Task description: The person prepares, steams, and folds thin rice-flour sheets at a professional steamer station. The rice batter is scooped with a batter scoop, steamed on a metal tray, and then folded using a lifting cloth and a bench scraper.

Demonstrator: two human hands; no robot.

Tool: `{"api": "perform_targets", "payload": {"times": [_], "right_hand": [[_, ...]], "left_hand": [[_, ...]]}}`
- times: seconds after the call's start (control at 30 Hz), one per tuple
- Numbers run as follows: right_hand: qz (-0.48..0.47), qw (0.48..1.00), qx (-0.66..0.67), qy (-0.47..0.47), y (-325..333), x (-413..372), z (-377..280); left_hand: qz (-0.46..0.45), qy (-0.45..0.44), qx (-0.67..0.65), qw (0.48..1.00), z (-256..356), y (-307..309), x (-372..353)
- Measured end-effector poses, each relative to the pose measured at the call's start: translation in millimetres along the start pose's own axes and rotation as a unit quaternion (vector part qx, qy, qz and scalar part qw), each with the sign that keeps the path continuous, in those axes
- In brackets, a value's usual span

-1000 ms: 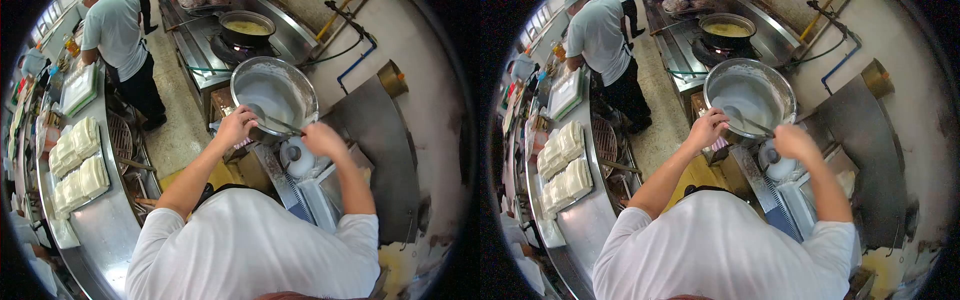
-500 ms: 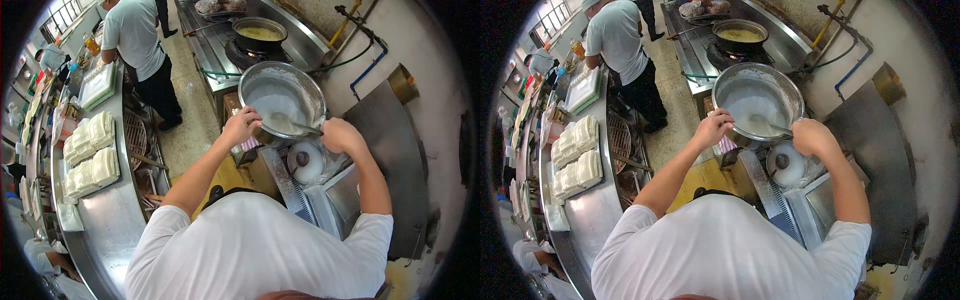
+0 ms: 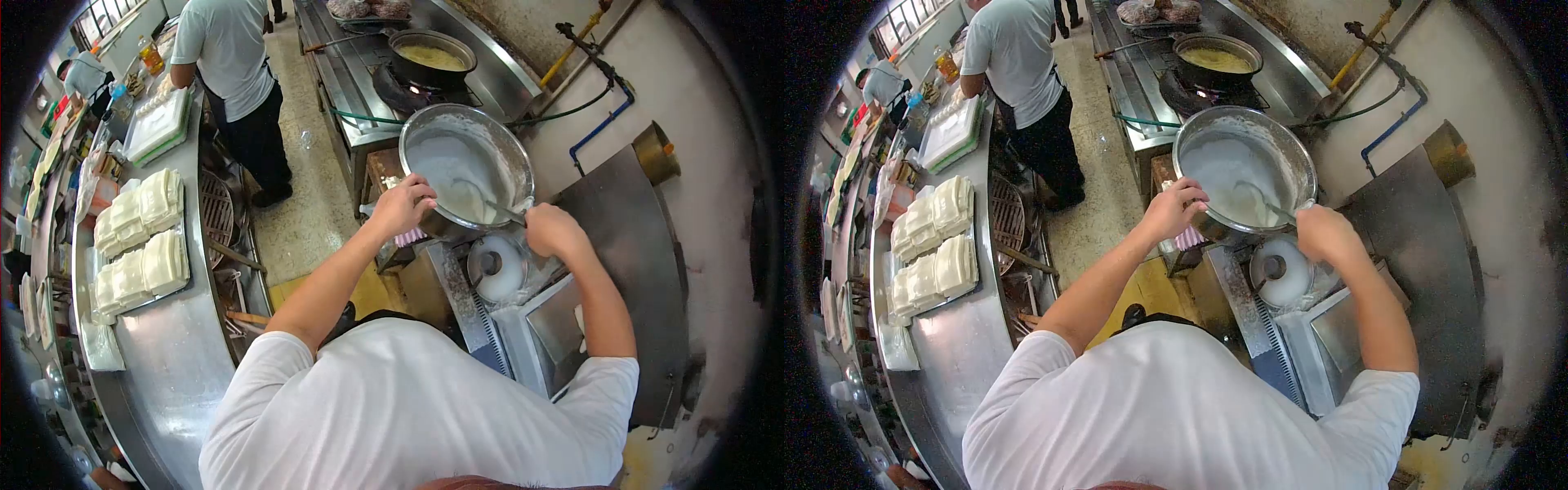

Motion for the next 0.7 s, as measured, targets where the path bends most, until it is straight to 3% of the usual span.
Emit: {"api": "perform_targets", "payload": {"times": [0.17, 0.27, 0.37, 0.57, 0.63, 0.7], "right_hand": [[-0.058, 0.997, 0.045, 0.032, 0.8, 8.5, -13.8], [0.047, 0.998, 0.034, 0.013, -48.0, 20.9, -38.4], [0.070, 0.996, 0.029, -0.042, -68.9, 29.3, -33.6], [-0.022, 0.999, -0.018, -0.025, 0.8, 7.4, -19.8], [-0.071, 0.997, 0.011, 0.021, 19.4, 3.5, -24.7], [-0.055, 0.997, 0.037, 0.029, 9.4, 6.7, -33.1]], "left_hand": [[-0.004, -0.005, -0.004, 1.000, -1.5, 0.2, 0.6], [-0.009, -0.005, -0.002, 1.000, -2.4, 0.8, -0.1], [-0.009, -0.009, -0.001, 1.000, -1.2, 3.4, -2.3], [-0.010, -0.008, -0.017, 1.000, 0.3, 4.1, -2.7], [-0.010, -0.006, -0.020, 1.000, 0.6, 4.3, -0.7], [-0.019, -0.007, -0.017, 1.000, -0.6, 4.7, -1.1]]}}
Point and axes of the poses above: each hand's wrist, its own x-axis towards the middle knuckle, its own y-axis out of the back of the hand, z = x × y, the point moved 2 cm from there along x, towards the middle knuckle
